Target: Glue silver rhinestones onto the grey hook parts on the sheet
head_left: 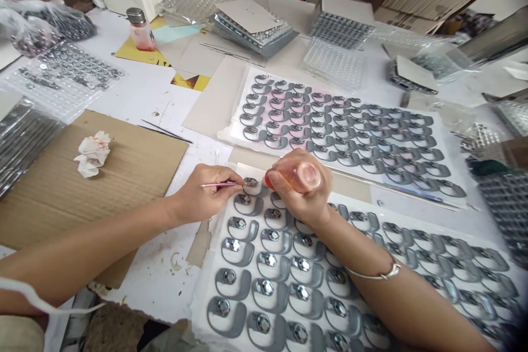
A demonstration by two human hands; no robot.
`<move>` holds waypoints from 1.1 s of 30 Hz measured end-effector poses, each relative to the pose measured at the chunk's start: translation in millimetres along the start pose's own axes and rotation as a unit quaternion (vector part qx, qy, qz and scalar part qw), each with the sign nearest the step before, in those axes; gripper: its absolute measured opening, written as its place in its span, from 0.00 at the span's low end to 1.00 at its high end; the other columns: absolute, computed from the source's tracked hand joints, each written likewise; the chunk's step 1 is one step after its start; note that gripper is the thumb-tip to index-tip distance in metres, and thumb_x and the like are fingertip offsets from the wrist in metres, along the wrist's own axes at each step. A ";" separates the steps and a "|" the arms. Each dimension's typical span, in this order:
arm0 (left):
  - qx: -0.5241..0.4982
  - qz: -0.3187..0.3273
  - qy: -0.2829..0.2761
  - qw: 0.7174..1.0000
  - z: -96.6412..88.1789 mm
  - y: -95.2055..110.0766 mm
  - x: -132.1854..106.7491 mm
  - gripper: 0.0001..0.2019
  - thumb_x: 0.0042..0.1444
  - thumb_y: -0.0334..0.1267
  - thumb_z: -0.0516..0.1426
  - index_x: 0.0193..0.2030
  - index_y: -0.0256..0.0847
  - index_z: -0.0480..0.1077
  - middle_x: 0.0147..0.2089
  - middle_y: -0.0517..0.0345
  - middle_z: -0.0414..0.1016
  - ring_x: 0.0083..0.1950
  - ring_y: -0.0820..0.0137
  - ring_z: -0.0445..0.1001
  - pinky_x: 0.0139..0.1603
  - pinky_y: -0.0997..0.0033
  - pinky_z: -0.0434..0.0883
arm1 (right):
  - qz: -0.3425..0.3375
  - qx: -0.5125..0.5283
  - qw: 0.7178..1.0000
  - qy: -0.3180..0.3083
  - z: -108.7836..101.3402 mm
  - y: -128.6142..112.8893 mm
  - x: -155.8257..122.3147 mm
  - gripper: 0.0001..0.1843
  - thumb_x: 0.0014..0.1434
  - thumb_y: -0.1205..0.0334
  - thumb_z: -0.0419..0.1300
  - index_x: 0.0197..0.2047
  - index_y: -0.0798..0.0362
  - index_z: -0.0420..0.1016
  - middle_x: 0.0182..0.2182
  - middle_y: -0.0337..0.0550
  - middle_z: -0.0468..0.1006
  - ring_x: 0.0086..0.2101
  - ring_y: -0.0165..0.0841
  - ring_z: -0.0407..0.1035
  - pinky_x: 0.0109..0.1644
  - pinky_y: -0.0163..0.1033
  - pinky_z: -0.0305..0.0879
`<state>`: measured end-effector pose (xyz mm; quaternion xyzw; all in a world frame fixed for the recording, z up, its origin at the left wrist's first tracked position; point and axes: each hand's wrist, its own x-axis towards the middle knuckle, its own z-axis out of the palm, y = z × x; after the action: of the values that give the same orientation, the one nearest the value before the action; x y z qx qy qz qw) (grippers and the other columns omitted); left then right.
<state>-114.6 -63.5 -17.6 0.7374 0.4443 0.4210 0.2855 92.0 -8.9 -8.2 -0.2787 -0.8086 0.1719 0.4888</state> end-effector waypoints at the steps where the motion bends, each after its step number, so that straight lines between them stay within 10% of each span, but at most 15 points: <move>1: -0.003 -0.003 -0.002 1.000 -0.2 0.1 0.2 0.04 0.58 0.31 0.60 0.37 0.36 0.77 0.32 0.56 0.81 0.31 0.73 0.78 0.32 0.78 0.73 | -0.006 0.001 1.000 -0.002 0.0 -0.5 0.2 0.05 0.56 0.66 0.63 0.33 0.50 0.69 0.26 0.38 0.74 0.26 0.30 0.67 0.30 0.41 0.67; 33: -0.167 -0.190 0.000 0.967 -2.3 -8.2 8.8 0.08 0.54 0.39 0.62 0.33 0.35 0.76 0.24 0.59 0.75 0.22 0.76 0.68 0.22 0.78 0.68 | 0.033 0.073 0.997 0.014 2.9 1.7 -5.1 0.05 0.57 0.67 0.62 0.29 0.50 0.71 0.25 0.38 0.74 0.28 0.31 0.68 0.31 0.40 0.66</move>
<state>-117.7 -51.9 -19.8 0.5813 0.5001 0.4271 0.4792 91.8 -10.7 -14.0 -0.2712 -0.7770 0.2427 0.5136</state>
